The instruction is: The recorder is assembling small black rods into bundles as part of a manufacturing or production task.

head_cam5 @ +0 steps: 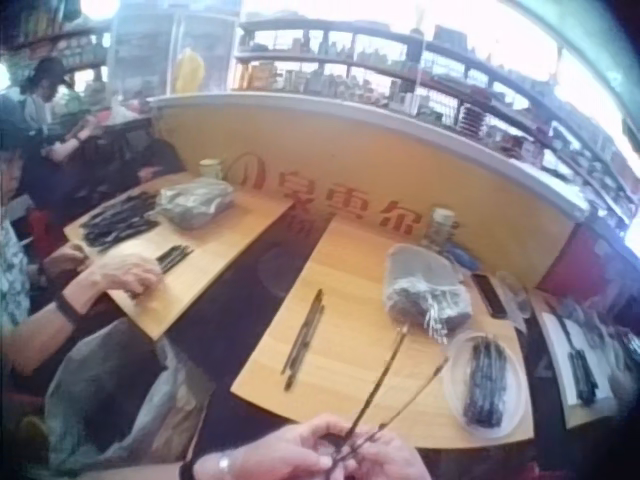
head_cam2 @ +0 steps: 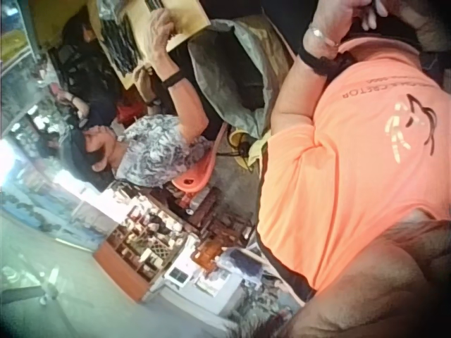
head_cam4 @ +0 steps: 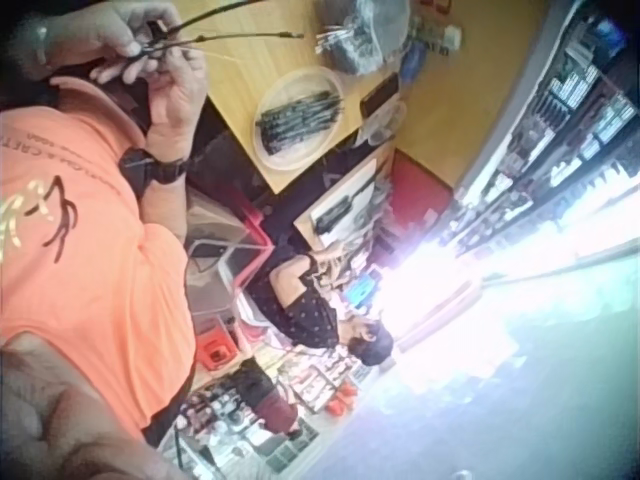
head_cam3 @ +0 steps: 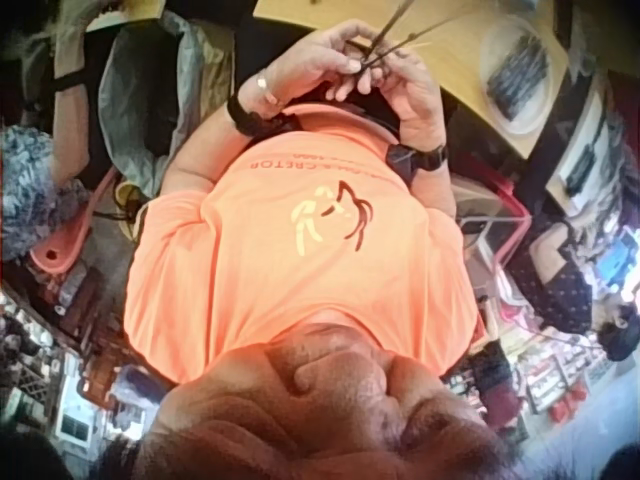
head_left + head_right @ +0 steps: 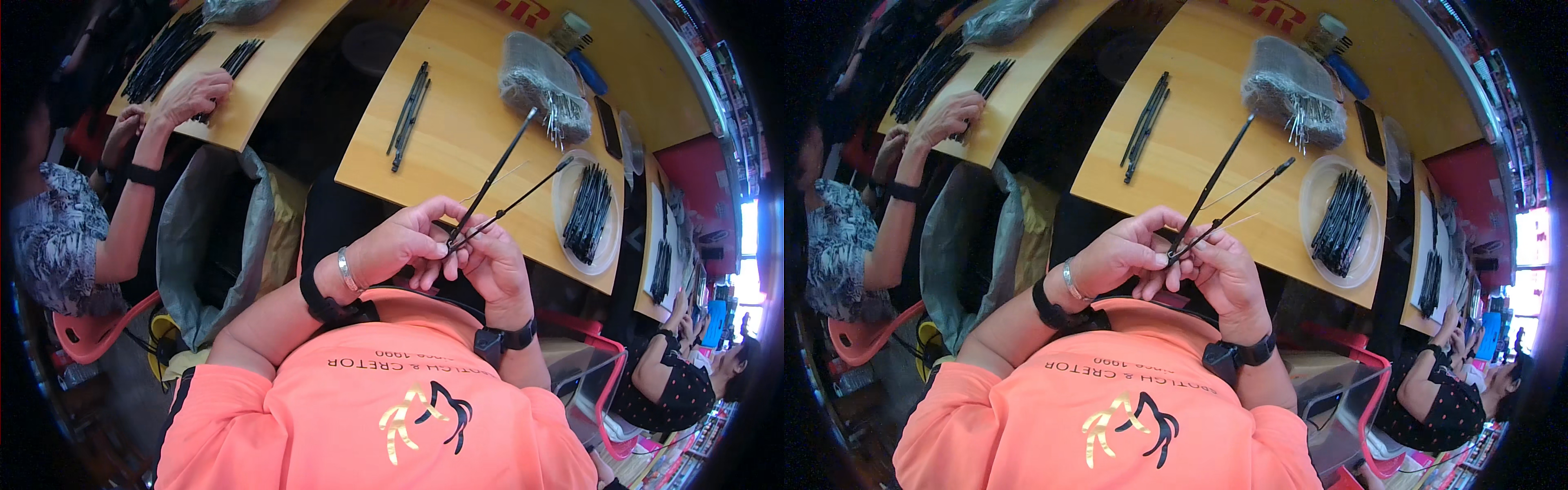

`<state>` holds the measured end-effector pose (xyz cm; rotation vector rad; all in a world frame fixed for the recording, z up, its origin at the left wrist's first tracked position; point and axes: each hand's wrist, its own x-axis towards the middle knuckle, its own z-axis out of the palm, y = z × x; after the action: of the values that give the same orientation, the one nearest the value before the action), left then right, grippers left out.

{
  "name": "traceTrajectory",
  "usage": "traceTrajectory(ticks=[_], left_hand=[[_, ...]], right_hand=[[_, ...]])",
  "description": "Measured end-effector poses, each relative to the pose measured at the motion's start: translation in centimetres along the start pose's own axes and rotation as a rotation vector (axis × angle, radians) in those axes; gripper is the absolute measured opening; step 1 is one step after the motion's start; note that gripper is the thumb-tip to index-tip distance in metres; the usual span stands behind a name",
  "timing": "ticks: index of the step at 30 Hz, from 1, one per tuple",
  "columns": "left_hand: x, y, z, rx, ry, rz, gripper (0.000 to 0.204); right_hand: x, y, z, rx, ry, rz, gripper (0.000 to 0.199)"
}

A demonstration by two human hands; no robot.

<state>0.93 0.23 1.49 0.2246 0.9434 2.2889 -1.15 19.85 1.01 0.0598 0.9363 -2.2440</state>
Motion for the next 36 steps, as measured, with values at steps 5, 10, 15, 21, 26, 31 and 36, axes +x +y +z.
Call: traceTrajectory(ticks=[5,10,15,21,26,31,36], left_hand=[[0.0,0.2,0.3,0.106,0.024,-0.019,0.039],[-0.2,0.3,0.9,0.210,0.072,-0.014,0.040],[0.0,-0.1,0.8,0.169,0.073,0.002,0.042],[0.1,0.0,0.7,0.035,0.041,-0.002,0.046],[0.4,-0.6,-0.4,-0.123,0.011,0.009,0.048],[0.6,-0.8,-1.4,-0.321,-0.060,0.000,0.048],[0.8,-0.9,-2.0,-0.329,-0.063,-0.014,0.048]], right_hand=[[-0.4,-0.3,0.0,-0.097,-0.005,-0.052,0.012],[-0.7,-0.3,0.3,-0.178,0.021,-0.095,0.012],[-0.8,-0.5,1.0,-0.192,0.110,-0.136,0.012],[-0.9,-0.7,1.5,-0.203,0.178,-0.136,0.012],[-0.7,-0.9,1.6,-0.249,0.152,-0.129,0.013],[-0.2,-1.1,0.8,-0.260,0.210,-0.119,0.009],[0.4,-1.1,0.5,-0.202,0.134,-0.080,0.010]])
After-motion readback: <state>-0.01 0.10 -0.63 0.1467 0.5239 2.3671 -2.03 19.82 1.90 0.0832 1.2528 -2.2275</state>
